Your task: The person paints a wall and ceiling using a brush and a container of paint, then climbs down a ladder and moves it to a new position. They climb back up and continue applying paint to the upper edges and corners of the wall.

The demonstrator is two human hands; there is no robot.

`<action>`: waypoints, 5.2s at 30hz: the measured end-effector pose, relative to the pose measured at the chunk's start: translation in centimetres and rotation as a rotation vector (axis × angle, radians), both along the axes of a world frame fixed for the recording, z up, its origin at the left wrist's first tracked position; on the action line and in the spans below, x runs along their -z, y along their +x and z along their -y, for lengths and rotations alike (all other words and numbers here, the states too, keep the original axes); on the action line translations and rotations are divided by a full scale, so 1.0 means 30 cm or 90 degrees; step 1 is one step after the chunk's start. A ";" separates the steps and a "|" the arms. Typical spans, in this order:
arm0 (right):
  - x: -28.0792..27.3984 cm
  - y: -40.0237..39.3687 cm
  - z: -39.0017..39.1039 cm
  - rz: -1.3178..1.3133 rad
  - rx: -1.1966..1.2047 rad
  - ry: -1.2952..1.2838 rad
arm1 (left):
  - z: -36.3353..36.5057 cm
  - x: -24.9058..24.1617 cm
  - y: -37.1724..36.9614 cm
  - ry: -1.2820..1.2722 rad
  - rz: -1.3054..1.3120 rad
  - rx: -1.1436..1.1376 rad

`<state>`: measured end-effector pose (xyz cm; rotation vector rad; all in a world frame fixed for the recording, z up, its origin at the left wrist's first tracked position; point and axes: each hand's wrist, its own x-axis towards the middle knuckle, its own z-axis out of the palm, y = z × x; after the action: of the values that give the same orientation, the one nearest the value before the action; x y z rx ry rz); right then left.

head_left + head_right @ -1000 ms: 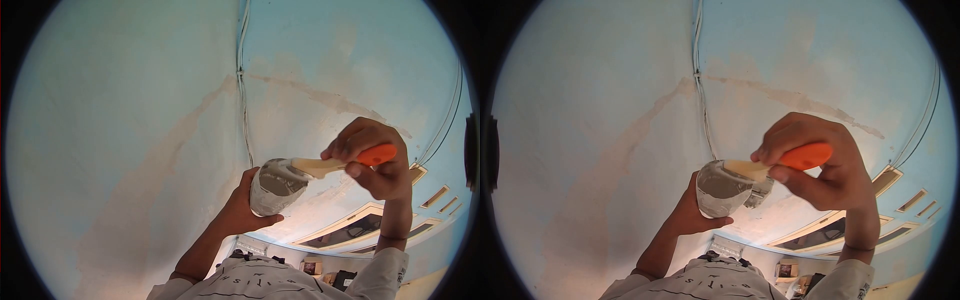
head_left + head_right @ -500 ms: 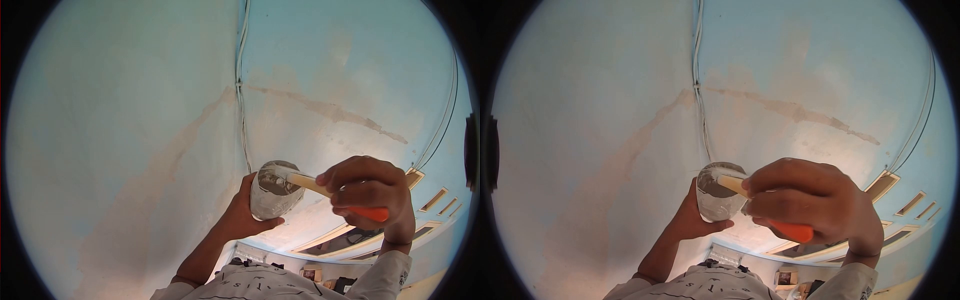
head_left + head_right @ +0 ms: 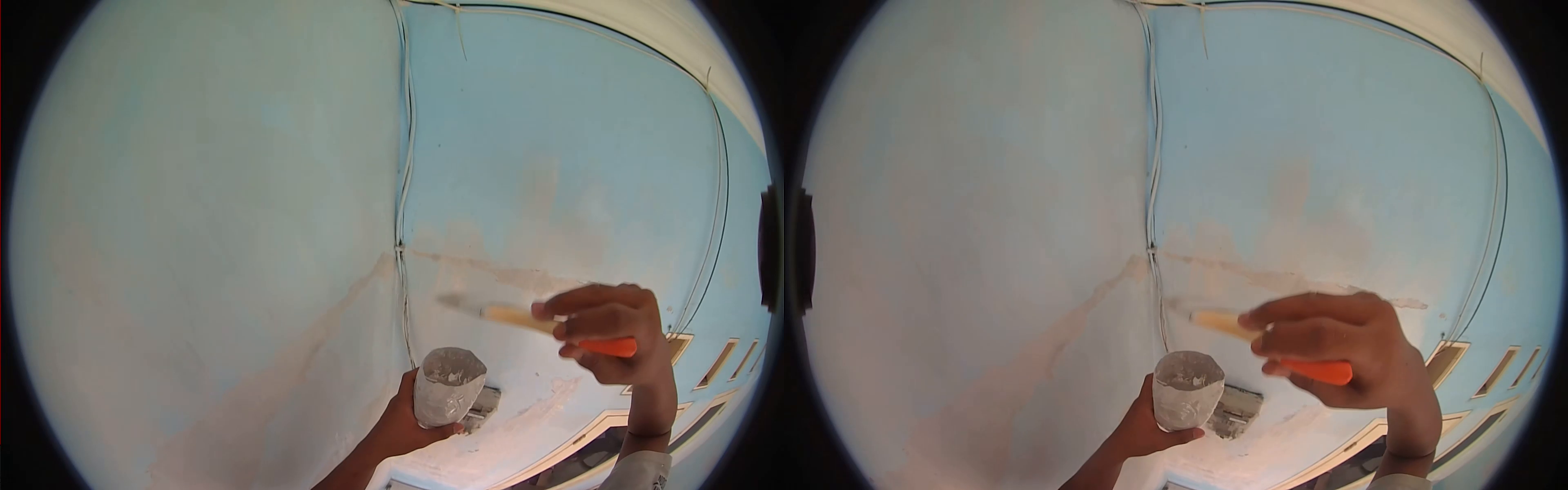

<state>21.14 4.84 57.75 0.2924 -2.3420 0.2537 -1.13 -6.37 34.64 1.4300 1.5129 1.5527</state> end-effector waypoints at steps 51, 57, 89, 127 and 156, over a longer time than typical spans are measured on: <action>-0.687 -0.718 -0.369 -0.354 0.315 0.651 | 0.175 0.029 -0.081 0.034 0.026 -0.076; -0.661 -0.662 -0.308 -0.263 0.256 0.588 | 0.143 0.102 -0.115 0.053 0.032 -0.051; -0.553 -0.555 -0.165 0.081 0.201 0.366 | 0.129 0.132 -0.101 0.063 0.007 -0.100; -0.168 -0.472 -0.239 0.033 0.184 0.273 | 0.117 0.141 -0.112 -0.003 -0.020 -0.085; 0.296 -0.539 -0.345 0.054 0.118 0.590 | 0.176 0.140 -0.092 -0.002 0.048 -0.115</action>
<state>4.97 15.19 48.87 0.4982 -2.4006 -0.9477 -3.88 -11.64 30.45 1.2476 1.6357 1.6899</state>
